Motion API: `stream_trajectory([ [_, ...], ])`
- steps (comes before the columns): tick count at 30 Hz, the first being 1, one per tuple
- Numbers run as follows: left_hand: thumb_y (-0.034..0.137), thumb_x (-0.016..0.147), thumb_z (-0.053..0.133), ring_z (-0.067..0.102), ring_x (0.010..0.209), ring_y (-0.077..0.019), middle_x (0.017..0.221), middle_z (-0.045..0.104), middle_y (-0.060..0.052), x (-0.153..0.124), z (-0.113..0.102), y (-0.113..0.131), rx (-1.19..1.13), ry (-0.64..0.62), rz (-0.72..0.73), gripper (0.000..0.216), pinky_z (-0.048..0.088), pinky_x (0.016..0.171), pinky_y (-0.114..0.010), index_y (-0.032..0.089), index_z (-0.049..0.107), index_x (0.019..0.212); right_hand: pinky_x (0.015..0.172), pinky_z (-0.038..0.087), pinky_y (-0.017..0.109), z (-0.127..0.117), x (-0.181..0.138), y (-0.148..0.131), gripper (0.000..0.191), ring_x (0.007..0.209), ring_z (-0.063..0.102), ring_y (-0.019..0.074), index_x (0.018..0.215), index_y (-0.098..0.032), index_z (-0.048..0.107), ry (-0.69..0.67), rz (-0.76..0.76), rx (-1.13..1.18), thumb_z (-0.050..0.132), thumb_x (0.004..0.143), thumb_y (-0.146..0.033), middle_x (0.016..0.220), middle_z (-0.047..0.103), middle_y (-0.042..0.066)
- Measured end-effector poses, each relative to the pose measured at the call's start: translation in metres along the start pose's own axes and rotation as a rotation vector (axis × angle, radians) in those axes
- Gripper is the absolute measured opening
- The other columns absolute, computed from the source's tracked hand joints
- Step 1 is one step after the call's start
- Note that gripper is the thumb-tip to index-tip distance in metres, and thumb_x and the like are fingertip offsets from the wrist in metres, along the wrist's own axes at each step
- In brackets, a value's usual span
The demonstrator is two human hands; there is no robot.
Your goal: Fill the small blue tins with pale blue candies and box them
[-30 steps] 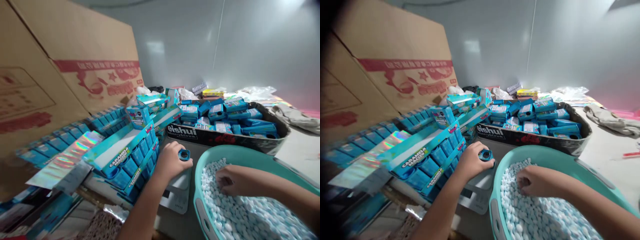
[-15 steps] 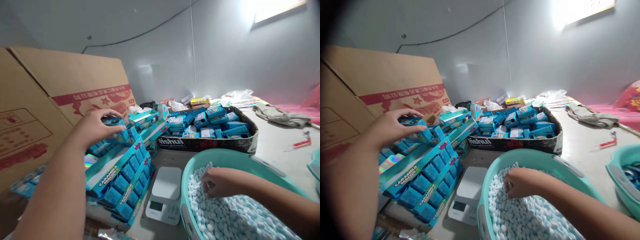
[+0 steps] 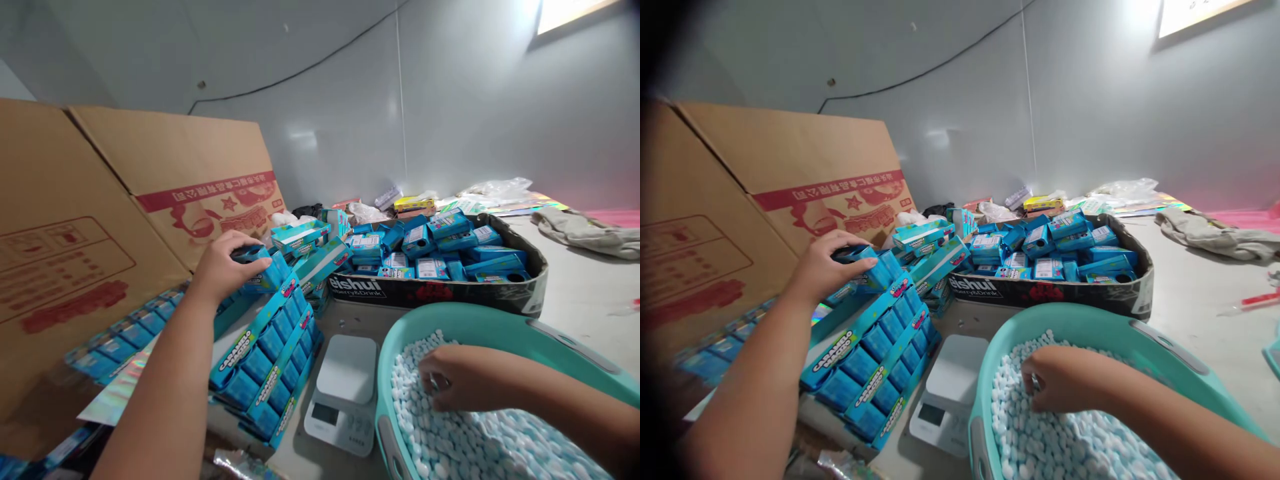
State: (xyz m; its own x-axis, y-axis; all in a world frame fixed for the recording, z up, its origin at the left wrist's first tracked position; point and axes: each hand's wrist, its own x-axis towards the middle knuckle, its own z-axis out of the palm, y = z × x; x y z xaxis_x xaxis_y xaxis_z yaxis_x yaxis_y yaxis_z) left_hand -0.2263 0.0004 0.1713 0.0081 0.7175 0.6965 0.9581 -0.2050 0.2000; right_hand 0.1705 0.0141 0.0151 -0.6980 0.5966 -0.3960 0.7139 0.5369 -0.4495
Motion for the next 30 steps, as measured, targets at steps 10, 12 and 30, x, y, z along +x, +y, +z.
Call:
stream_trajectory([
  [10,0.031,0.07,0.073,0.065,0.09,-0.0238,0.094,0.065,-0.004,-0.005,-0.009,0.012,0.146,0.384,0.012,0.023,0.054,0.085,-0.037,0.021,0.074,0.09,0.063,0.041,0.039,0.004,-0.003,-0.005,0.005,0.075,0.063,0.0245,0.078,-0.033,0.062,0.273,-0.08,-0.025,0.06,0.082,-0.032,0.088,0.07,0.007],
  [12,0.032,0.07,0.074,0.065,0.091,-0.0242,0.095,0.064,-0.006,-0.004,-0.011,0.014,0.169,0.488,-0.003,0.026,0.054,0.087,-0.037,0.019,0.075,0.094,0.066,0.043,0.038,-0.004,-0.002,-0.022,0.013,0.076,0.062,0.0231,0.082,-0.031,0.061,0.446,-0.209,-0.093,0.051,0.09,-0.028,0.092,0.067,0.009],
  [30,0.035,0.076,0.072,0.065,0.089,-0.0215,0.098,0.064,-0.005,-0.018,-0.13,0.03,0.299,0.447,-0.013,0.027,0.053,0.087,-0.035,0.019,0.074,0.098,0.091,0.042,0.052,-0.132,0.202,-0.251,0.013,0.12,0.047,0.0351,0.088,-0.022,0.075,0.562,-0.851,-1.137,0.069,0.078,-0.018,0.139,0.054,0.011],
])
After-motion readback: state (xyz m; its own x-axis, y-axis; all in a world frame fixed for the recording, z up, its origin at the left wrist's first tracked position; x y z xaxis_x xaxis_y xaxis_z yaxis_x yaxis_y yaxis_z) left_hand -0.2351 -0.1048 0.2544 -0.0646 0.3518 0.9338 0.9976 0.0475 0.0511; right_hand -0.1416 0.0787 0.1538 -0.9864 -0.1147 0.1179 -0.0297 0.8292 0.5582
